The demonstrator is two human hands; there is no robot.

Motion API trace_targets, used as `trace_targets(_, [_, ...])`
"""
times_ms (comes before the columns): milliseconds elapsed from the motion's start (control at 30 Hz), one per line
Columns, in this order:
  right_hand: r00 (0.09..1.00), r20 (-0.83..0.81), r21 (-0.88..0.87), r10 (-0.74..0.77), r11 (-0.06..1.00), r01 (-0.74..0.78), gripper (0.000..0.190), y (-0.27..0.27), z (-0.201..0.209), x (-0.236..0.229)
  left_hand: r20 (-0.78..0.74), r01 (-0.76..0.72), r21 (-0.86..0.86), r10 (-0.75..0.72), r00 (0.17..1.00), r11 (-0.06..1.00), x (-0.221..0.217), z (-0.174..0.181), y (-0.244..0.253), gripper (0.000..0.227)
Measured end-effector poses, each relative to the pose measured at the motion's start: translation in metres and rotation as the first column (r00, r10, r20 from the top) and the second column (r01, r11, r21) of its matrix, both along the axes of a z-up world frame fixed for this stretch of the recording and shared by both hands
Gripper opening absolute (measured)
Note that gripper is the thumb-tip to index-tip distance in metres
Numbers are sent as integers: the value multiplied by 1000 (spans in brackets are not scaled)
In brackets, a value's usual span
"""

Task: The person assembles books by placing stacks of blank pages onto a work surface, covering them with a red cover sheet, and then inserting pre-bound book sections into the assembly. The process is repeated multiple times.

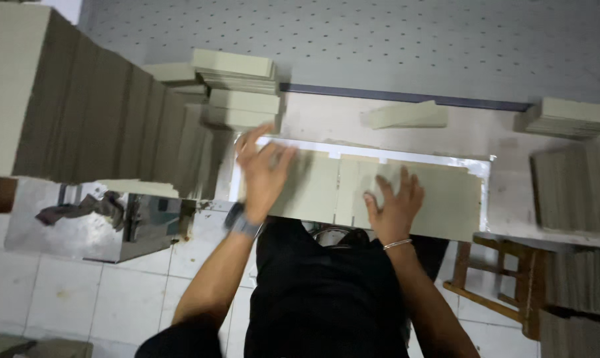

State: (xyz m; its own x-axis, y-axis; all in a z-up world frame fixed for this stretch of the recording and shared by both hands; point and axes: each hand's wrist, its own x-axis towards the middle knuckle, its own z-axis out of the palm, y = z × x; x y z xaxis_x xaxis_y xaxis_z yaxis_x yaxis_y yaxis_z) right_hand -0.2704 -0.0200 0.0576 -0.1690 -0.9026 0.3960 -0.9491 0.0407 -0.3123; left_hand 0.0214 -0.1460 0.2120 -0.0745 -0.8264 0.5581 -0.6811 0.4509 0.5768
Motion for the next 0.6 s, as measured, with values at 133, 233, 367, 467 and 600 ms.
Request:
trace_targets(133, [1000, 16, -14, 10, 1000, -10, 49, -5, -4, -9, 35, -154, 146, 151, 988, 977, 118, -42, 98, 27])
trace_targets(233, [1000, -18, -42, 16, 999, -17, 46, -11, -5, -12, 152, -420, 168, 398, 905, 892, 228, -121, 193, 15])
trace_targets(367, [996, 70, -68, 48, 997, -43, 33, -17, 9, -1, 828, -903, 417, 454, 328, -108, 312, -177, 289, 53])
trace_targets(467, [996, 65, -80, 56, 996, -51, 31, -12, 14, -1, 881, -789, 470, 153, 448, -396, 307, -159, 309, 53])
trace_targets(600, [998, 58, -87, 40, 996, -35, 29, -8, 21, 0, 639, -640, 670, -147, 755, -376, 322, -234, 316, 51])
